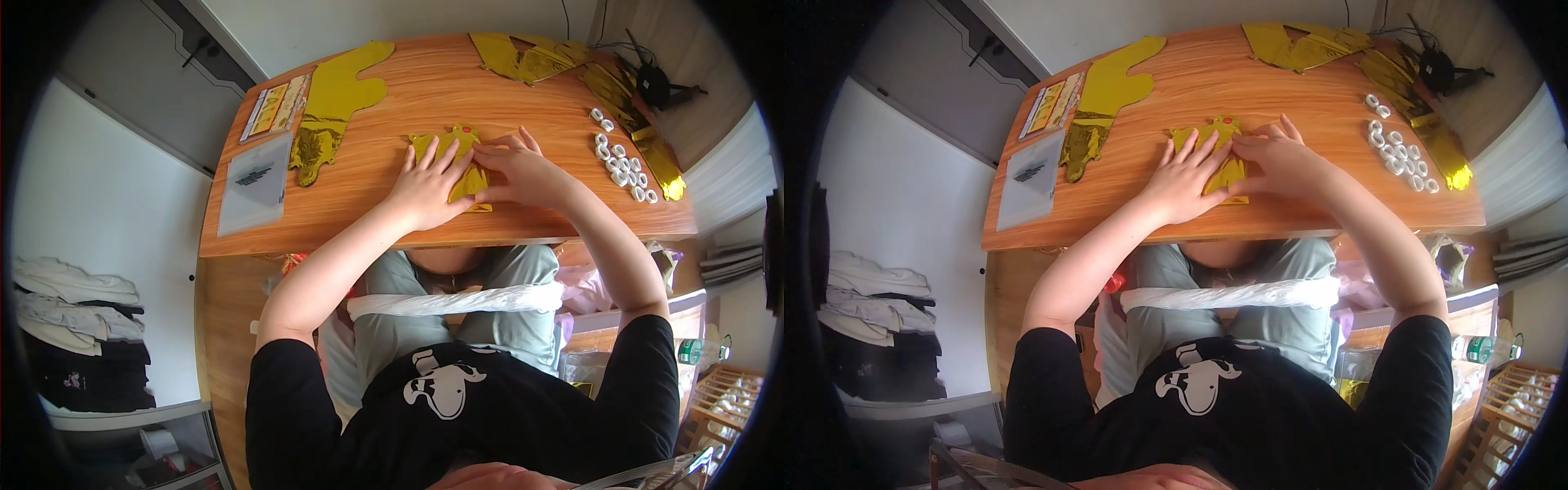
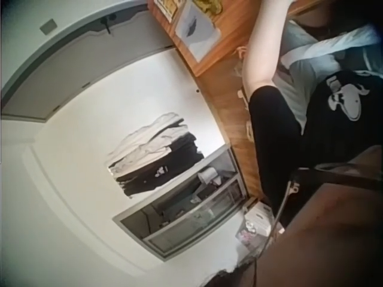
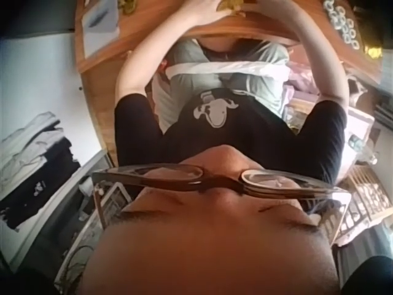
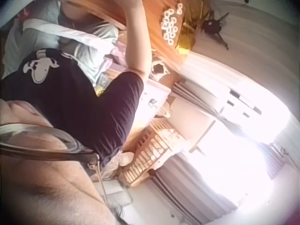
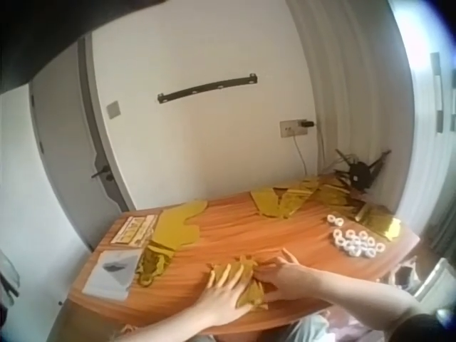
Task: Folding pieces of gold foil into specific shapes on a wooden table.
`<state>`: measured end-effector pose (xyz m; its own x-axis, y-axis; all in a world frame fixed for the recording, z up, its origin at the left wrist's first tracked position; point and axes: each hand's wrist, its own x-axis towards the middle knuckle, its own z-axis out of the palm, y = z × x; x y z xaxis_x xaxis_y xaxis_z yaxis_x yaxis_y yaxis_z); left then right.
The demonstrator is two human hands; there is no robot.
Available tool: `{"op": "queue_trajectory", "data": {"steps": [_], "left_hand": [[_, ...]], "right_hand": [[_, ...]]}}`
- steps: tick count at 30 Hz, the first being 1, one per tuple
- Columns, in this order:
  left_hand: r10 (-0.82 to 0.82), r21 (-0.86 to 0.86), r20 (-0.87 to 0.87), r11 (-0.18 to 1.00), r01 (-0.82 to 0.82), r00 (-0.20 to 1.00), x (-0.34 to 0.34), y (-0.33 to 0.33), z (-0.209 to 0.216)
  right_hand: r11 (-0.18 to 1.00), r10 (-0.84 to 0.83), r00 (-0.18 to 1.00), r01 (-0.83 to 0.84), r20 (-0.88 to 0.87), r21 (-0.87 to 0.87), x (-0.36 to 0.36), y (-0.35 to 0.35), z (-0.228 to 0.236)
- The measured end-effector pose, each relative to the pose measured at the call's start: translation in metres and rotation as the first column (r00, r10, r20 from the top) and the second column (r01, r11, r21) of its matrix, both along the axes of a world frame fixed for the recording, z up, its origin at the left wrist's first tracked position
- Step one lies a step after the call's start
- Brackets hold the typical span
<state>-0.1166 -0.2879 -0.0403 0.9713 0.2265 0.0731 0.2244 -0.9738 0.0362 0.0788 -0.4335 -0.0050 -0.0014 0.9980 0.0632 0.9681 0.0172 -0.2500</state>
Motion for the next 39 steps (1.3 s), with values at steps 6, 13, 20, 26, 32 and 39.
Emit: {"op": "queue_trajectory", "data": {"steps": [6, 13, 20, 26, 32, 39], "left_hand": [[0.005, -0.014, 0.0, 1.0, -0.005, 1.0, 0.002, 0.0, -0.001], [0.01, -0.005, -0.026, 1.0, -0.011, 1.0, 0.002, -0.002, 0.004], [0.014, -0.014, -0.019, 1.0, -0.014, 1.0, 0.003, -0.004, 0.004], [0.015, -0.025, -0.015, 1.0, -0.015, 1.0, 0.002, -0.002, 0.004], [0.006, -0.018, -0.008, 1.0, -0.006, 1.0, 0.002, -0.001, 0.001], [0.002, -0.015, -0.034, 1.0, -0.002, 0.999, 0.001, 0.002, 0.0]], "right_hand": [[1.0, -0.005, 1.0, 0.005, 0.026, -0.012, 0.005, -0.001, -0.008], [0.998, 0.026, 1.0, -0.025, 0.008, -0.056, -0.001, -0.009, 0.011], [0.992, -0.127, 0.967, 0.13, -0.221, -0.001, 0.015, 0.01, -0.014], [0.98, -0.118, 0.979, 0.142, -0.167, 0.137, 0.008, 0.009, -0.016], [0.999, -0.039, 0.996, 0.039, -0.077, 0.004, 0.007, -0.004, 0.006], [0.998, 0.018, 0.999, -0.02, -0.032, -0.055, -0.004, -0.011, 0.009]]}}
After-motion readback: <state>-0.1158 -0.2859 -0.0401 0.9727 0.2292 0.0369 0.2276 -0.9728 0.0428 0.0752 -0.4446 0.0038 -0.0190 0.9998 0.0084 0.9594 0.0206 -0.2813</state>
